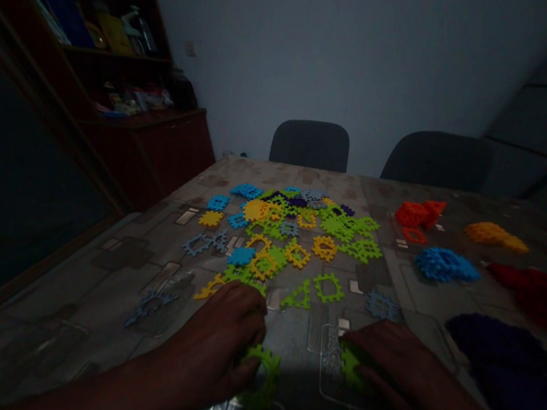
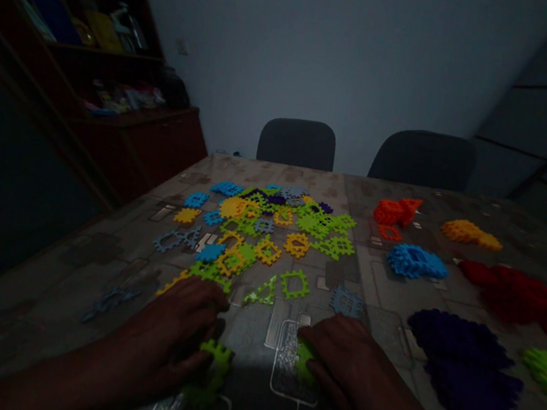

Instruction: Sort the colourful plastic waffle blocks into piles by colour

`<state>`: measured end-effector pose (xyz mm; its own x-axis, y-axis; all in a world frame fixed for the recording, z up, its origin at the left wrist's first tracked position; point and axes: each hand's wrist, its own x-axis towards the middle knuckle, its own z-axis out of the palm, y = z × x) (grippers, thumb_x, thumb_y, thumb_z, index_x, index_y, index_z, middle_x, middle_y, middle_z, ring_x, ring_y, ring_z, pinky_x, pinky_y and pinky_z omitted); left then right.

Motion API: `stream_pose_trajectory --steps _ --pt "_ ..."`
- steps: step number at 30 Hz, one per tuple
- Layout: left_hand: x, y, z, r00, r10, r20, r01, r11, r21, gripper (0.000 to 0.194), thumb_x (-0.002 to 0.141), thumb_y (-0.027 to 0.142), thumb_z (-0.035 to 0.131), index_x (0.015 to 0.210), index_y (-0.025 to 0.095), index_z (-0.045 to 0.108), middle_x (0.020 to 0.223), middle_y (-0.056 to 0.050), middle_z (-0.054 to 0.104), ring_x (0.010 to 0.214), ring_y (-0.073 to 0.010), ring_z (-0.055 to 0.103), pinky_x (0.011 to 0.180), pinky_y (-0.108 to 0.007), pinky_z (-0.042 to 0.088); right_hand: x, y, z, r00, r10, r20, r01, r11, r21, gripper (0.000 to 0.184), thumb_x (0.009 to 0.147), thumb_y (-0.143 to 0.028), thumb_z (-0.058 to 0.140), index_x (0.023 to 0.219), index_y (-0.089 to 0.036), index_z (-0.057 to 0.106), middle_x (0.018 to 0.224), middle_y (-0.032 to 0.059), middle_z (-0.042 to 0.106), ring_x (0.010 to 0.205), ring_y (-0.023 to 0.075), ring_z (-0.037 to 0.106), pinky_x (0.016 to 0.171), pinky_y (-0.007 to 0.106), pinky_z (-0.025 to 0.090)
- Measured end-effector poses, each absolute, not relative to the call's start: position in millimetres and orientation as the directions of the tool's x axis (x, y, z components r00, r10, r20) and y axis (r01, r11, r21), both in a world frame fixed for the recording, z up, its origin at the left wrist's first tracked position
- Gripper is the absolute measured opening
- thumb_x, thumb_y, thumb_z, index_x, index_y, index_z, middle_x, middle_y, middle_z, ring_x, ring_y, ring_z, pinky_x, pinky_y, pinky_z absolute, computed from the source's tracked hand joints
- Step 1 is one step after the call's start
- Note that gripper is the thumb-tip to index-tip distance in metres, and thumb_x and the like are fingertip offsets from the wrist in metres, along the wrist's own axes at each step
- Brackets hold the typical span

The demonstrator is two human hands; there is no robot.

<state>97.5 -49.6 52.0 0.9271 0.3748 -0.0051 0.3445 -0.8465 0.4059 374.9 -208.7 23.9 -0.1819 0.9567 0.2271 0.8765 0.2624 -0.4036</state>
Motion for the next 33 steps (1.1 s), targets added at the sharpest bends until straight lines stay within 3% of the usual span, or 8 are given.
stream_pose_trajectory --steps 5,9,12,15,19,22,30,33 --pt "88 -51 59 0.927 0.376 -0.005 0.352 -0.861 0.367 0.013 0.085 0.016 0.060 0.096 0.019 0.056 0.115 -0.009 0.054 0.108 -0.0295 0.049 0.100 -0.053 0.040 378 -210 23 -0.175 0.957 0.232 0.887 0.255 -0.384 0.035 0.093 -0.019 0.054 0.126 -0.028 0.063 0.115 0.0065 0.072 0.103 0.0236 0.069 0.085 0.038 0.058" --pt "83 -56 56 0.949 0.311 0.053 0.265 -0.877 0.401 0.036 0.087 0.030 0.067 0.119 0.024 0.052 0.119 -0.008 0.056 0.110 -0.0291 0.051 0.107 -0.052 0.038 384 -214 22 -0.155 0.963 0.219 0.906 0.227 -0.358 0.039 0.092 -0.020 0.055 0.129 -0.028 0.061 0.120 0.0066 0.071 0.106 0.0242 0.068 0.087 0.040 0.059" --pt "84 -63 46 0.950 0.311 0.020 0.279 -0.877 0.390 0.056 0.076 0.036 0.082 0.122 0.025 0.053 0.114 -0.006 0.057 0.106 -0.0295 0.053 0.111 -0.055 0.033 386 -216 21 -0.131 0.969 0.208 0.912 0.200 -0.359 0.040 0.092 -0.022 0.057 0.132 -0.029 0.060 0.124 0.0070 0.070 0.111 0.0253 0.067 0.090 0.042 0.059" --pt "86 -67 41 0.946 0.325 -0.005 0.300 -0.868 0.395 0.057 0.070 0.030 0.086 0.117 0.025 0.056 0.111 -0.006 0.058 0.106 -0.0295 0.053 0.112 -0.057 0.030 386 -216 22 -0.133 0.970 0.205 0.903 0.204 -0.378 0.041 0.092 -0.021 0.057 0.132 -0.030 0.060 0.123 0.0065 0.070 0.110 0.0249 0.067 0.090 0.042 0.059" --pt "88 -65 50 0.948 0.313 -0.054 0.301 -0.834 0.463 0.041 0.074 0.021 0.080 0.109 0.024 0.059 0.108 -0.004 0.060 0.102 -0.0269 0.055 0.100 -0.046 0.043 385 -215 24 -0.131 0.974 0.183 0.901 0.194 -0.387 0.041 0.091 -0.020 0.057 0.130 -0.030 0.062 0.124 0.0073 0.070 0.109 0.0261 0.068 0.089 0.043 0.059" --pt "87 -60 57 0.959 0.284 -0.001 0.252 -0.847 0.468 0.038 0.080 0.022 0.072 0.115 0.026 0.059 0.110 -0.004 0.062 0.104 -0.0264 0.057 0.098 -0.043 0.046 387 -217 26 -0.123 0.976 0.177 0.909 0.182 -0.374 0.044 0.089 -0.023 0.060 0.132 -0.030 0.061 0.128 0.0078 0.068 0.114 0.0281 0.066 0.091 0.044 0.059" --pt "82 -59 50 0.977 0.213 0.031 0.189 -0.917 0.352 0.066 0.073 0.015 0.069 0.135 0.027 0.048 0.125 -0.008 0.061 0.114 -0.0293 0.057 0.110 -0.051 0.039 383 -224 23 -0.052 0.998 0.037 0.928 0.062 -0.366 0.073 0.070 -0.018 0.076 0.140 -0.024 0.055 0.136 0.0136 0.062 0.119 0.0345 0.062 0.096 0.049 0.055" --pt "82 -60 45 0.977 0.212 0.033 0.189 -0.923 0.336 0.066 0.073 0.014 0.067 0.134 0.028 0.048 0.125 -0.006 0.061 0.115 -0.0291 0.058 0.113 -0.052 0.037 379 -228 12 -0.023 0.998 0.056 0.936 0.041 -0.350 0.086 0.063 -0.012 0.077 0.143 -0.024 0.049 0.141 0.0147 0.057 0.125 0.0365 0.056 0.100 0.052 0.051"
